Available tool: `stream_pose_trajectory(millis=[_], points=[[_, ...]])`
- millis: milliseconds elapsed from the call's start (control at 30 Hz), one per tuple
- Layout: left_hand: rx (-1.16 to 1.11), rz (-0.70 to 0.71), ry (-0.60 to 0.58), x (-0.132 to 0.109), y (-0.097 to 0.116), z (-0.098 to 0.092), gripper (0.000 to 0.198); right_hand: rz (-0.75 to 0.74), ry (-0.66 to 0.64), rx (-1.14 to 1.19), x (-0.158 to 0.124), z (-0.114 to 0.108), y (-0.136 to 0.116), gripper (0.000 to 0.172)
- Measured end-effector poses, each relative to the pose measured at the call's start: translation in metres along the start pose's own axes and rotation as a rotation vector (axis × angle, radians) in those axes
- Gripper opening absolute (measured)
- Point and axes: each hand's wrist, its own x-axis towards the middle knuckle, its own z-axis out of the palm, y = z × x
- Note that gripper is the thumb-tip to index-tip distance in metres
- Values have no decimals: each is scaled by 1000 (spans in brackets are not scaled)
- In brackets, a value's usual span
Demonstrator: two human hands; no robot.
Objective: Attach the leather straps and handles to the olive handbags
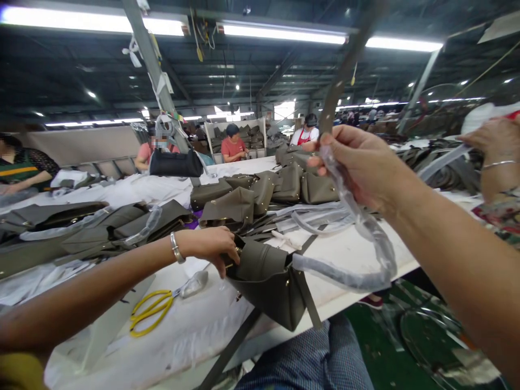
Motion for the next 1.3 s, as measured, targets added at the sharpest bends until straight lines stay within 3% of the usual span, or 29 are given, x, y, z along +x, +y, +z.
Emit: stream_pose_trajectory(millis=[167,300,433,667,800,900,1000,1133,1200,1300], points=[[-213,-23,51,-6,2,-18,35,178,-281,136,-22,23,29,20],[-398,-117,357,-21,-8,-18,43,386,-375,204,-37,38,69,34],[-471,-212,667,-30,-15,0,39,485,-395,257,-48,62,105,29],[-293,-223,825,-18,-2,25,34,489,-545,196,-51,108,131,38],[-109,-242,900,-11,6,35,33,422,-560,235,-48,115,137,33],[-100,-263,972,-8,6,41,30,394,-564,234,-49,114,135,29],[-326,-286,1141,-7,-3,44,31,394,-547,223,-53,106,130,36],[-908,-214,1399,-7,-22,49,38,496,-535,126,-62,92,131,42],[-1134,-129,1435,-7,-28,50,37,517,-541,63,-66,86,135,43],[-1294,-37,1410,-8,-30,50,32,506,-545,2,-69,83,141,43]])
